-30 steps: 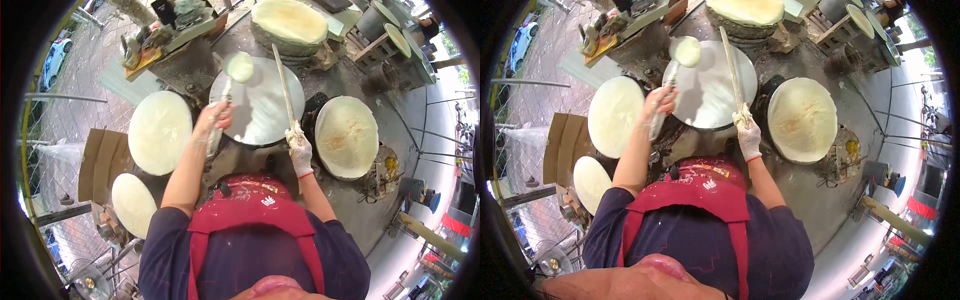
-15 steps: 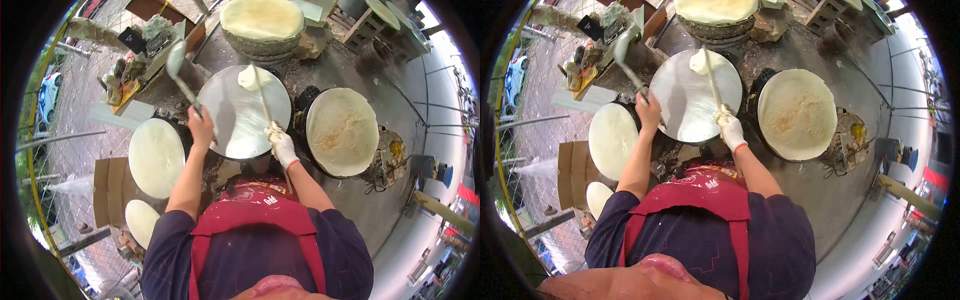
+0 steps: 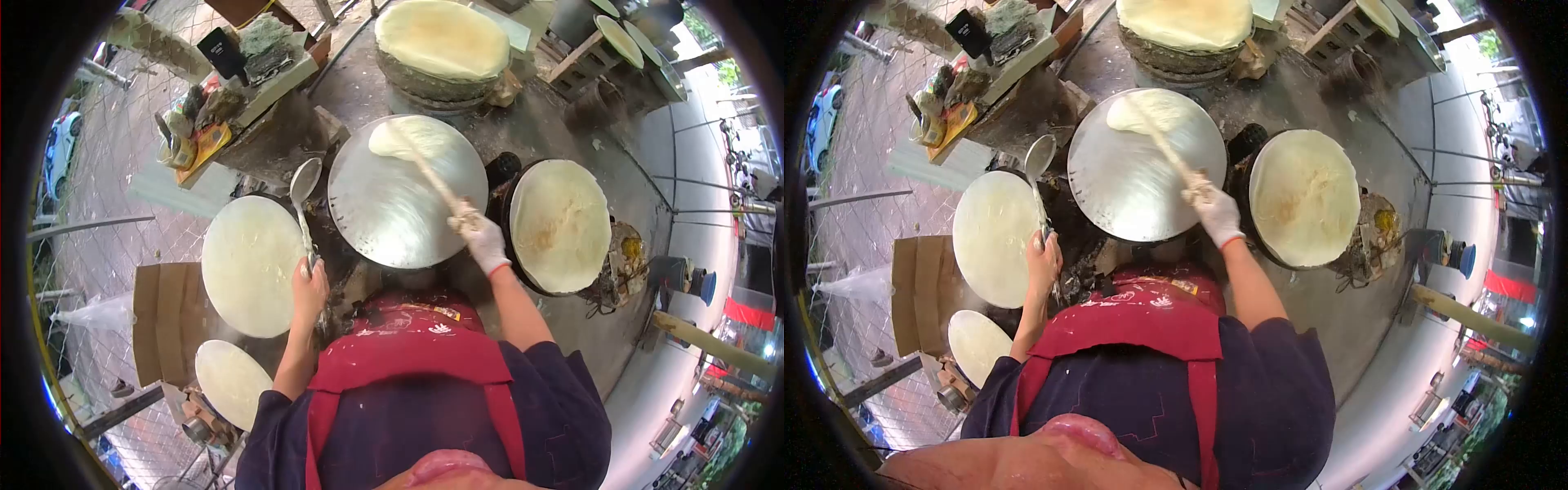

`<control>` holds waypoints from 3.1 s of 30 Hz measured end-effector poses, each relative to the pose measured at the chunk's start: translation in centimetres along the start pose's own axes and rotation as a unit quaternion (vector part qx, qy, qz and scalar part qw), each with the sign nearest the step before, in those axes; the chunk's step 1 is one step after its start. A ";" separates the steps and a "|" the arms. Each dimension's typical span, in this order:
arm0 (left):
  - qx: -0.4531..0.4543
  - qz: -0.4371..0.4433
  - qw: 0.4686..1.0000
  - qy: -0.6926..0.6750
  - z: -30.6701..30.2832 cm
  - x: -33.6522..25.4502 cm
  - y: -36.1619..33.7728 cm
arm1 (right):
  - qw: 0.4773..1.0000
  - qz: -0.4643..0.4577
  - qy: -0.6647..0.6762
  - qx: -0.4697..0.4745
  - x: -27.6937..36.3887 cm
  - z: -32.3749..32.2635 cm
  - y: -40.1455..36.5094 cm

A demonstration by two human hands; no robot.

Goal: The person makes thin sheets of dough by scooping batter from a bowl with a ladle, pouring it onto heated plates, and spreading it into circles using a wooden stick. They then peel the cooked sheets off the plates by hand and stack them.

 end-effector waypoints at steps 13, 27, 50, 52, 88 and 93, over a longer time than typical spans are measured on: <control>-0.127 0.002 0.992 0.020 3.2 0.0 -5.6 | 0.983 -0.086 0.070 0.143 -0.1 -3.5 7.4; -0.231 -0.031 0.972 0.008 5.7 2.3 -11.0 | 0.941 0.035 0.085 0.325 -0.8 -3.3 16.0; -0.181 0.094 0.872 0.444 5.8 4.7 0.7 | 0.904 -0.001 0.055 0.424 -1.4 -2.3 18.9; -0.143 0.056 0.858 0.489 6.5 3.8 -0.1 | 0.883 0.041 0.013 0.468 0.4 -1.4 18.4; -0.104 0.076 0.991 0.048 -10.7 5.1 -15.3 | 0.973 0.180 0.139 0.033 -1.6 9.9 -17.4; -0.102 0.015 0.995 -0.017 -7.4 4.7 -16.4 | 0.987 0.046 -0.155 0.017 -2.8 4.7 -14.9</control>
Point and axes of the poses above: each hand's wrist, its own y-axis towards the middle knuckle, its own z-axis out of the palm, x = y × z, the point moved 2 cm from there along y, towards the middle knuckle, and after that the axes turned 8 degrees about -x, right-handed, at the moved point
